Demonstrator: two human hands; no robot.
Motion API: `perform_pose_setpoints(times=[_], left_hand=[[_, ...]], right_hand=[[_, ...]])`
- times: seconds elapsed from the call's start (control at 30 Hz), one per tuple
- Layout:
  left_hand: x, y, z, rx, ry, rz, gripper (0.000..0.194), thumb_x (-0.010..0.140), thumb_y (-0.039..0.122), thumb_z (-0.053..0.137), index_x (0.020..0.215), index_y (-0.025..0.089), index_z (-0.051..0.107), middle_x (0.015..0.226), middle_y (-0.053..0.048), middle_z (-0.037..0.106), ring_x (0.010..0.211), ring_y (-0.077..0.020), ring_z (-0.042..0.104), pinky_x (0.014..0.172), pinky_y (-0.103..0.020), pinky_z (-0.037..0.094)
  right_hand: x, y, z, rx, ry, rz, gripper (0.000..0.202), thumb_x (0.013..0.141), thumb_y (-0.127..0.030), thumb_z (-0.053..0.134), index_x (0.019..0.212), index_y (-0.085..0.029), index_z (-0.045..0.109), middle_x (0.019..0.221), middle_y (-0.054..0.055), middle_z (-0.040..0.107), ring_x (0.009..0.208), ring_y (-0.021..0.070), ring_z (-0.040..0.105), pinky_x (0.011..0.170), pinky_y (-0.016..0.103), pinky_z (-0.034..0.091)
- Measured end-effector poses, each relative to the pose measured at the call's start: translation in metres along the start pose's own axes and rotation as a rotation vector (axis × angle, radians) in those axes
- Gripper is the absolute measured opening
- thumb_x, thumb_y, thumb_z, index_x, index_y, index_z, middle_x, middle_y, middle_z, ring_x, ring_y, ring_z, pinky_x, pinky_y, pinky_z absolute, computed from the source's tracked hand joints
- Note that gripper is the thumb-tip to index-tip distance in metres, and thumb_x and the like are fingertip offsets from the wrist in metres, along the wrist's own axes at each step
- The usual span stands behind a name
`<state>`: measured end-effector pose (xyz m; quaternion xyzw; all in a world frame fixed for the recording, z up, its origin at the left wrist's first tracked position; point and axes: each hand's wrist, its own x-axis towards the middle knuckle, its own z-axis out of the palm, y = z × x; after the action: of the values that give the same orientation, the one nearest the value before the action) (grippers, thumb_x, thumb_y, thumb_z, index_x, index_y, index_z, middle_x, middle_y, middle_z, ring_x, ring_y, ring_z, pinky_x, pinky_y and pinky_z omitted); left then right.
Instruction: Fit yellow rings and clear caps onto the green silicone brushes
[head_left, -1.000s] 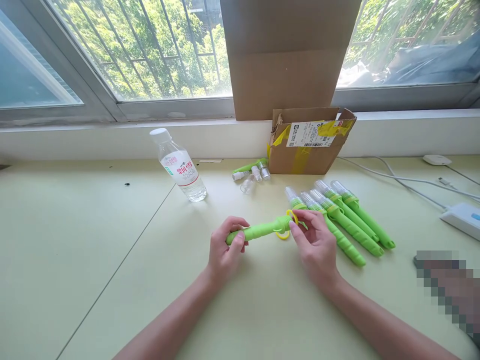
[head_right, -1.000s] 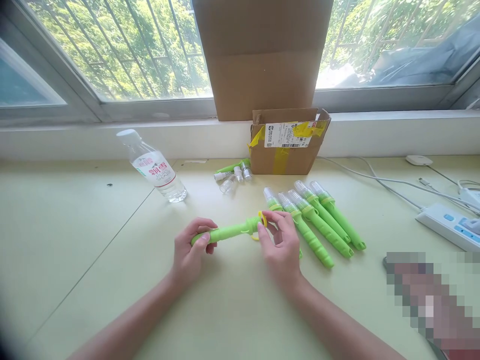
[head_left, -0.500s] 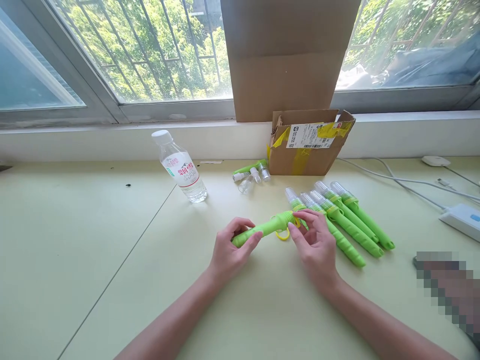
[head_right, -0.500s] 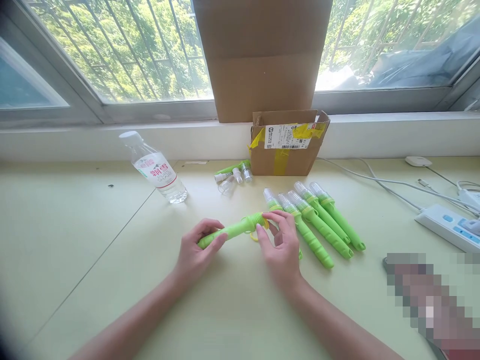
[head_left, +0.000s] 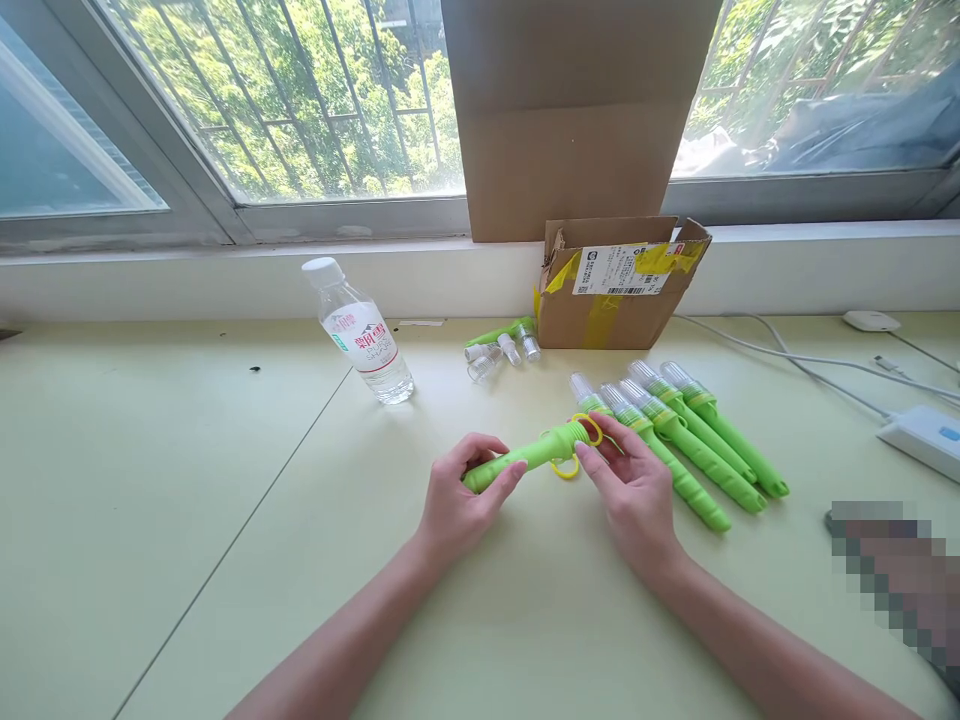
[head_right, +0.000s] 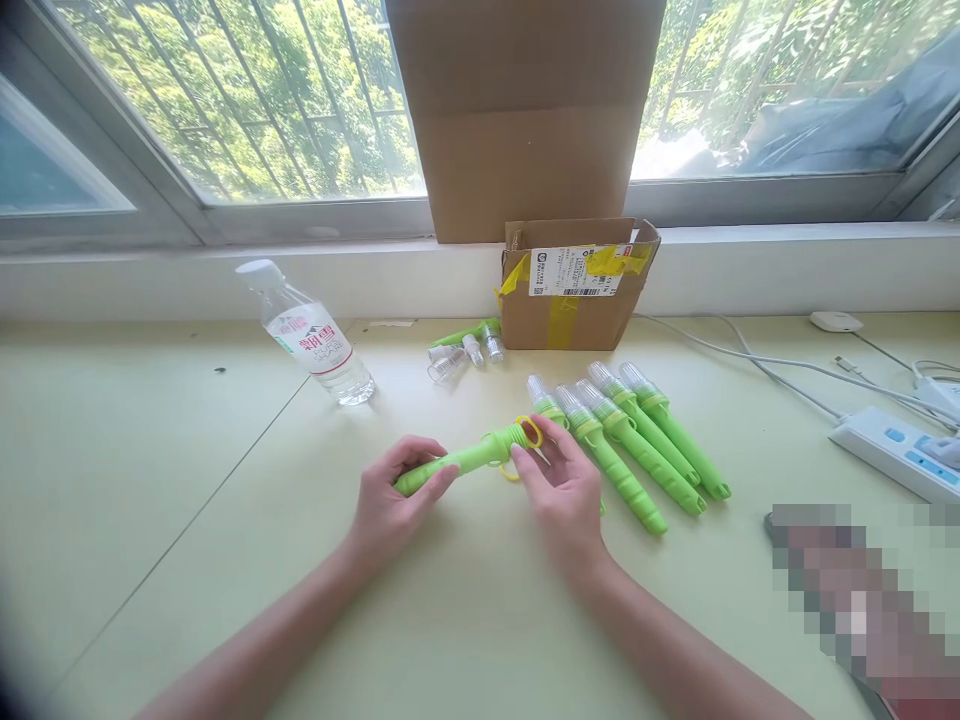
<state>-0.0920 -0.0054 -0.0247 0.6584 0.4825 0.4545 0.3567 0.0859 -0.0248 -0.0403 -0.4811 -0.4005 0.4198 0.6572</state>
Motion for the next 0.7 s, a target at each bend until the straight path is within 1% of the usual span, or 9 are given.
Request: perform_pose_setpoints(times=[0.17, 0.27, 0.4, 0.53, 0.6, 0.7], left_hand=[[-0.0006, 0.0011, 0.0007, 0.012, 0.009, 0.016, 0.019, 0.076, 0.035, 0.067, 0.081, 0.019, 0.058, 0.056, 0.005, 0.051, 0.048, -0.0084, 0.043, 0.045, -0.021, 0.034], [-0.0012, 0.0014, 0.0012, 0.021, 0.012, 0.02, 0.019, 0.076, 0.034, 0.067, 0.081, 0.019, 0.058, 0.058, 0.004, 0.052, 0.048, -0.0088, 0.044, 0.046, -0.021, 0.035], [-0.0012, -0.0001, 0.0011, 0.024, 0.019, 0.037, 0.018, 0.077, 0.034, 0.067, 0.081, 0.019, 0.058, 0.057, 0.004, 0.052, 0.048, -0.0087, 0.043, 0.046, -0.021, 0.035], [-0.0009, -0.0015, 0.0008, 0.039, 0.016, 0.049, 0.018, 0.077, 0.034, 0.067, 0.08, 0.019, 0.057, 0.058, 0.004, 0.052, 0.049, -0.0086, 0.044, 0.046, -0.021, 0.035], [-0.0009, -0.0018, 0.0009, 0.042, 0.015, 0.052, 0.018, 0.077, 0.034, 0.067, 0.081, 0.019, 0.057, 0.059, 0.004, 0.052, 0.049, -0.0086, 0.044, 0.046, -0.021, 0.036], [-0.0011, -0.0023, 0.0011, 0.041, 0.012, 0.051, 0.018, 0.077, 0.034, 0.067, 0.081, 0.019, 0.057, 0.06, 0.004, 0.053, 0.049, -0.0086, 0.045, 0.046, -0.021, 0.036]], right_hand=[[-0.001, 0.0007, -0.0009, -0.031, -0.037, -0.015, 0.034, 0.078, -0.031, 0.071, 0.11, -0.022, 0.064, 0.111, 0.008, 0.067, 0.104, 0.0264, 0.064, 0.079, 0.041, 0.059], [-0.0008, 0.0031, -0.0021, -0.043, -0.039, -0.009, 0.034, 0.078, -0.033, 0.071, 0.11, -0.023, 0.064, 0.114, 0.009, 0.066, 0.105, 0.0273, 0.063, 0.081, 0.042, 0.058], [-0.0008, 0.0046, -0.0022, -0.03, -0.031, 0.007, 0.041, 0.079, -0.034, 0.071, 0.117, -0.023, 0.06, 0.118, 0.009, 0.065, 0.109, 0.0279, 0.062, 0.083, 0.043, 0.057], [-0.0014, 0.0036, -0.0015, 0.0, -0.028, 0.019, 0.047, 0.079, -0.032, 0.07, 0.123, -0.023, 0.056, 0.121, 0.009, 0.063, 0.113, 0.0271, 0.059, 0.088, 0.043, 0.056], [-0.0018, 0.0029, -0.0012, -0.005, -0.035, 0.018, 0.043, 0.08, -0.031, 0.07, 0.12, -0.023, 0.059, 0.121, 0.009, 0.064, 0.113, 0.0264, 0.06, 0.09, 0.042, 0.055], [-0.0021, 0.0021, -0.0008, -0.025, -0.058, 0.009, 0.033, 0.081, -0.032, 0.069, 0.112, -0.023, 0.064, 0.118, 0.008, 0.065, 0.106, 0.0259, 0.063, 0.084, 0.039, 0.057]])
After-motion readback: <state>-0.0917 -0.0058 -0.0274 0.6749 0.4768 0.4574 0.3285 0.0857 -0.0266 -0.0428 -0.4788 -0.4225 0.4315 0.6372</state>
